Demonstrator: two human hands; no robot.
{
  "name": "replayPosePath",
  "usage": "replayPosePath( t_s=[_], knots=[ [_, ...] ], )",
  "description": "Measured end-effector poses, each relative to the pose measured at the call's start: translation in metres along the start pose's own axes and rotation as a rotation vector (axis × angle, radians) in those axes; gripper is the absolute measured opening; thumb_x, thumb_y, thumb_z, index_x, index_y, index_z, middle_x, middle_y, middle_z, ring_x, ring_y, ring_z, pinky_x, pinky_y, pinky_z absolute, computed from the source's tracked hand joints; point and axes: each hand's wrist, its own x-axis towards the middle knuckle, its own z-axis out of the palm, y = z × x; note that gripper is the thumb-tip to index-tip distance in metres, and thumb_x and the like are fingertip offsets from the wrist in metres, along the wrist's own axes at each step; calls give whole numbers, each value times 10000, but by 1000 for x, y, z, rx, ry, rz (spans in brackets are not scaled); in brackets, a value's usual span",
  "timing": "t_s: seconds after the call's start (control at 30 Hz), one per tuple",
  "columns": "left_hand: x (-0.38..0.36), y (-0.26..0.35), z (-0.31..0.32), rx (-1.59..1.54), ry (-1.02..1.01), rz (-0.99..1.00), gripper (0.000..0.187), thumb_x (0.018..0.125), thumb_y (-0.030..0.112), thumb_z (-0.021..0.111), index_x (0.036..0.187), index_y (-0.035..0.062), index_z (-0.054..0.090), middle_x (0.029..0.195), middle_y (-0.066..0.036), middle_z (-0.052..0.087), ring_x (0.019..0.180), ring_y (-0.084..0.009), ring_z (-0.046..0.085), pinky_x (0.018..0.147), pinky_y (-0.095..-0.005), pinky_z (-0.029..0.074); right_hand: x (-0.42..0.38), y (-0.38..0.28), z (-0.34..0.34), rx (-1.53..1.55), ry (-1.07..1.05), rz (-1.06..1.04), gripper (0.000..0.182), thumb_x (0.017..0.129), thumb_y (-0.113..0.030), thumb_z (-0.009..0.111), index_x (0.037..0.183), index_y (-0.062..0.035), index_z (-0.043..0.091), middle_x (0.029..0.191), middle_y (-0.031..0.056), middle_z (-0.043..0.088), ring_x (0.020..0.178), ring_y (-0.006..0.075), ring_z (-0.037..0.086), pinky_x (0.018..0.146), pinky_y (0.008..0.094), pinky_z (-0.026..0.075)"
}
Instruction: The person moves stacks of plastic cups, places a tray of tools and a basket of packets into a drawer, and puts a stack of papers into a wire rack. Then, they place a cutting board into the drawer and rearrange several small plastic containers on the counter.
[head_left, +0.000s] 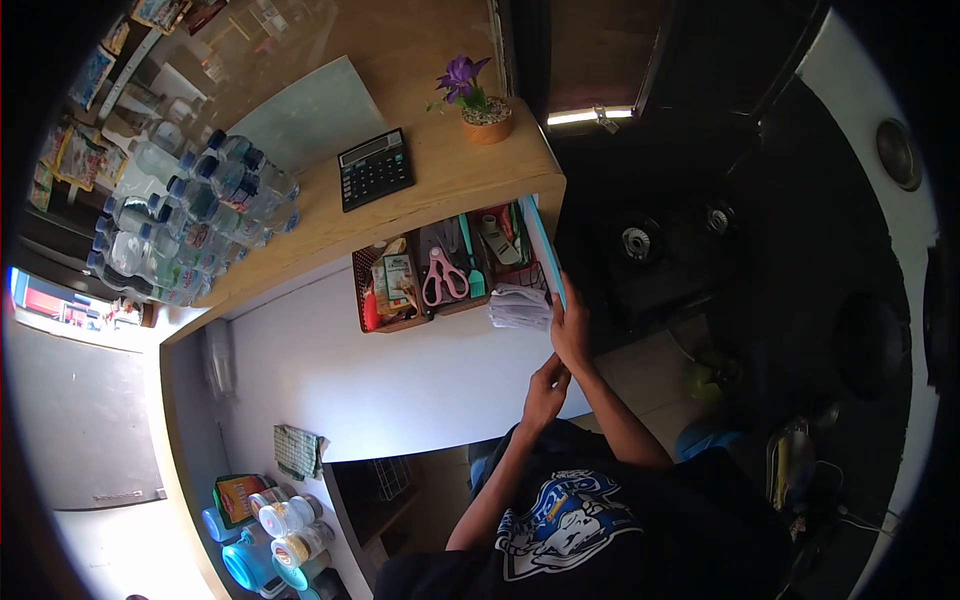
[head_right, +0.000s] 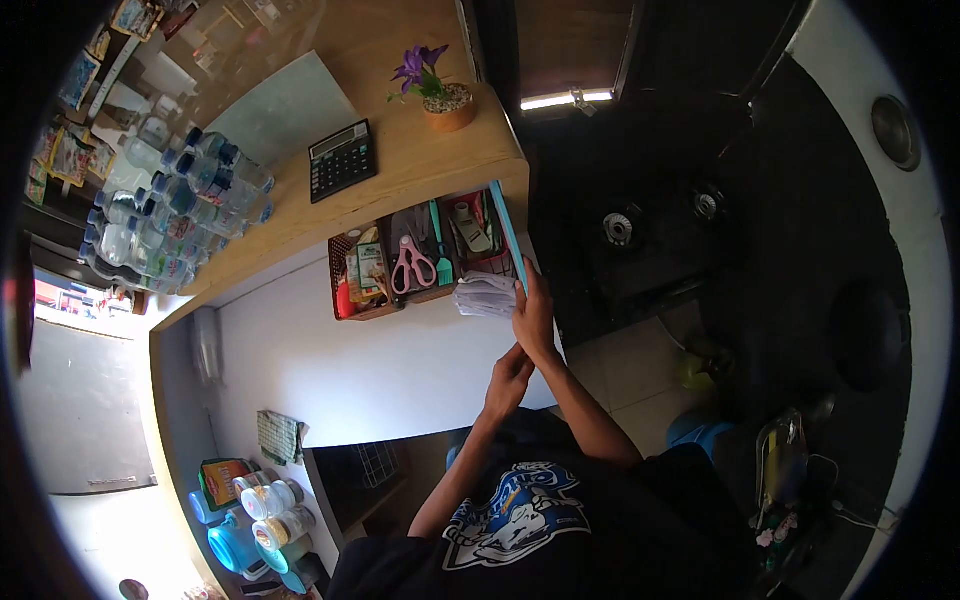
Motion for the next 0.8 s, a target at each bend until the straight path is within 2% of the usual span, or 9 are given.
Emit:
replayPosePath(
  t_s=[0.1,0.2,0.4,0.5,0.53,0.63,0.67,0.77,0.8],
  knots=[
    [-3,2,3,-81,33,13,483,983,69,527,1441,-29,411,1290,-175,625,1181,-266,614,1008,-326,448,14,0,4,2,-6,1,449,977,-29,500,1418,-17,418,1249,269,565,1157,439,563,936,466,463],
    [-10,13,-5,-117,2,-51,502,996,106,531,1457,-34,391,1402,-160,536,1289,-254,523,1081,-343,391,19,-2,7,5,2,0,438,979,-32,497,1412,-21,430,1244,279,573,1151,449,565,933,469,463],
    [-7,-15,-25,-155,90,-43,509,989,147,563,1435,-44,409,1403,-186,530,1287,-273,531,1059,-367,430,20,0,7,-1,-5,4,436,979,-34,500,1410,-22,434,1261,279,580,1166,451,560,944,471,462],
    [-2,-23,-34,-392,160,-132,534,982,171,562,1446,-32,394,1405,-204,520,1282,-303,534,1050,-391,448,21,-2,6,-1,-45,41,445,981,-37,499,1419,-23,420,1291,277,564,1183,451,551,952,474,465],
    [2,-24,-38,-510,152,-171,647,968,172,557,1508,-15,253,1472,-229,428,1285,-345,523,1062,-429,450,21,-7,3,-3,-73,75,448,981,-38,496,1421,-22,414,1301,278,557,1188,452,547,955,476,465],
    [22,-24,-45,-700,322,-153,734,951,123,525,1535,-10,101,1545,-251,281,1316,-372,484,1088,-451,433,22,-1,3,-33,-86,45,460,979,-34,493,1429,-17,396,1316,280,545,1189,456,544,959,483,467],
    [30,-23,-51,-725,307,-141,782,936,85,474,1535,-11,-19,1570,-265,186,1355,-392,426,1117,-474,406,22,4,4,-47,-79,13,465,978,-31,492,1431,-16,390,1319,281,543,1188,458,544,960,485,467],
    [45,-15,-63,-1008,202,-141,665,920,74,450,1485,-78,135,1542,-267,232,1379,-393,374,1149,-485,360,22,2,3,-50,-65,2,451,1009,-111,485,1445,-49,391,1256,302,575,1163,468,555,933,477,473],
    [51,-17,-68,-1064,144,-138,468,917,79,453,1333,-97,334,1453,-249,352,1371,-374,364,1173,-495,321,21,2,4,-52,-61,-16,453,1008,-108,484,1447,-49,388,1264,302,570,1167,469,552,935,477,472]
  ],
)
